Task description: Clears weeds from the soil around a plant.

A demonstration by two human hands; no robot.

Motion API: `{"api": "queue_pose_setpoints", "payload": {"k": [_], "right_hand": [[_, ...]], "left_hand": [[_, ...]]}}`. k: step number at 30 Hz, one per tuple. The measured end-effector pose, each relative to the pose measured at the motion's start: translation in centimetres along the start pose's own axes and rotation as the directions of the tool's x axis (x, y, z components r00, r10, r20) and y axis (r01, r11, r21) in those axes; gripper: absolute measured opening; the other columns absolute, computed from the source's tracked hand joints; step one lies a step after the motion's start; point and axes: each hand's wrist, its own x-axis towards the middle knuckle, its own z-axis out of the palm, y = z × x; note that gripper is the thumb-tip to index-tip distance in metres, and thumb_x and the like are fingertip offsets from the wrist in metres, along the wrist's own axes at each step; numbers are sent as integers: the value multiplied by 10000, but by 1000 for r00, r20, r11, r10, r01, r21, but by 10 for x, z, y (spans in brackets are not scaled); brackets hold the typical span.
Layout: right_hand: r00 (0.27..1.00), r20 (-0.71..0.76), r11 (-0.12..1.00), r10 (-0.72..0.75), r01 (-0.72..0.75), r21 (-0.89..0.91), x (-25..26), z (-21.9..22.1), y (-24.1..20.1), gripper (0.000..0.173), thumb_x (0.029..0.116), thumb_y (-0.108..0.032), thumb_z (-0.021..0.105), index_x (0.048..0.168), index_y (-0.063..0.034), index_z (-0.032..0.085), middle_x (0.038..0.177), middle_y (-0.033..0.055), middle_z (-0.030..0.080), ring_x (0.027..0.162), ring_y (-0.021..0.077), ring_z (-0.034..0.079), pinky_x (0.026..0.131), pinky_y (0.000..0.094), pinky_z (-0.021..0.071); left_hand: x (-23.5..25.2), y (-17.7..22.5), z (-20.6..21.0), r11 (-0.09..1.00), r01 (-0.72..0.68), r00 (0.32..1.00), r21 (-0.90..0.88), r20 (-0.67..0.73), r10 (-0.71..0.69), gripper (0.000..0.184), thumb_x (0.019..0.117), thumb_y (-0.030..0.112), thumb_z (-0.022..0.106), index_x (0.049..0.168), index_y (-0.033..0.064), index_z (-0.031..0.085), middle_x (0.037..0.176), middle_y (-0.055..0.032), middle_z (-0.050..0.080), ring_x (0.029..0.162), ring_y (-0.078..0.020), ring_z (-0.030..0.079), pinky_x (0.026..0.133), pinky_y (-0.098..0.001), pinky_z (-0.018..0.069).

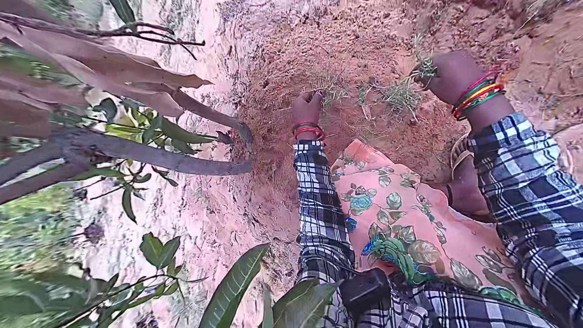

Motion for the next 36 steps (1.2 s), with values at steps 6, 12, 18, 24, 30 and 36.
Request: {"api": "queue_pose_setpoints", "payload": {"k": [6,12,18,24,30,36], "right_hand": [[951,232,977,206,-188,-97,14,50,25,258,1020,-81,590,1150,138,633,1123,377,654,1115,562,630,932,729,459],[915,324,971,241,-228,-75,5,185,53,652,897,-211,800,1458,4,547,1521,290,481,1376,521,474,1067,704,414],[785,609,992,112,-47,-121,-19,202,57,436,898,-167,786,1288,-11,670,1254,240,675,1177,436,642,991,645,495],[649,571,855,502,-270,-443,-20,127,130,413,932,-166,742,1308,-12,670,1226,284,684,1178,484,637,988,709,463],[801,400,888,445,-335,-317,5,127,98,711,913,-144,754,1531,-17,428,1228,368,644,1141,579,625,949,756,463],[955,296,997,-20,43,-71,107,155,-11,472,926,-14,669,1396,-30,626,1393,253,612,1299,442,587,1078,630,458]], "left_hand": [[24,-29,91,961,-59,941,270,335,-37,384,1060,285,575,1230,-38,693,1214,-266,685,1196,-408,634,1067,-602,436],[40,-11,83,995,-36,966,91,258,12,377,1055,325,578,1231,11,691,1150,-213,702,1077,-332,669,989,-551,484],[36,-15,99,958,2,1000,-285,-17,-7,337,1044,326,587,1175,28,672,1066,-121,665,903,-186,649,865,-404,533],[33,-15,65,839,-188,901,-511,-430,-60,233,1037,225,607,1131,17,656,955,-33,598,753,-57,578,724,-229,518],[22,-13,43,808,-243,801,-537,-581,-145,138,1021,164,610,1059,32,624,901,9,565,780,-23,553,739,-189,474],[22,-10,57,813,-252,802,-524,-583,-128,154,1012,171,621,1044,21,631,856,10,569,752,-18,562,729,-190,483]]}}
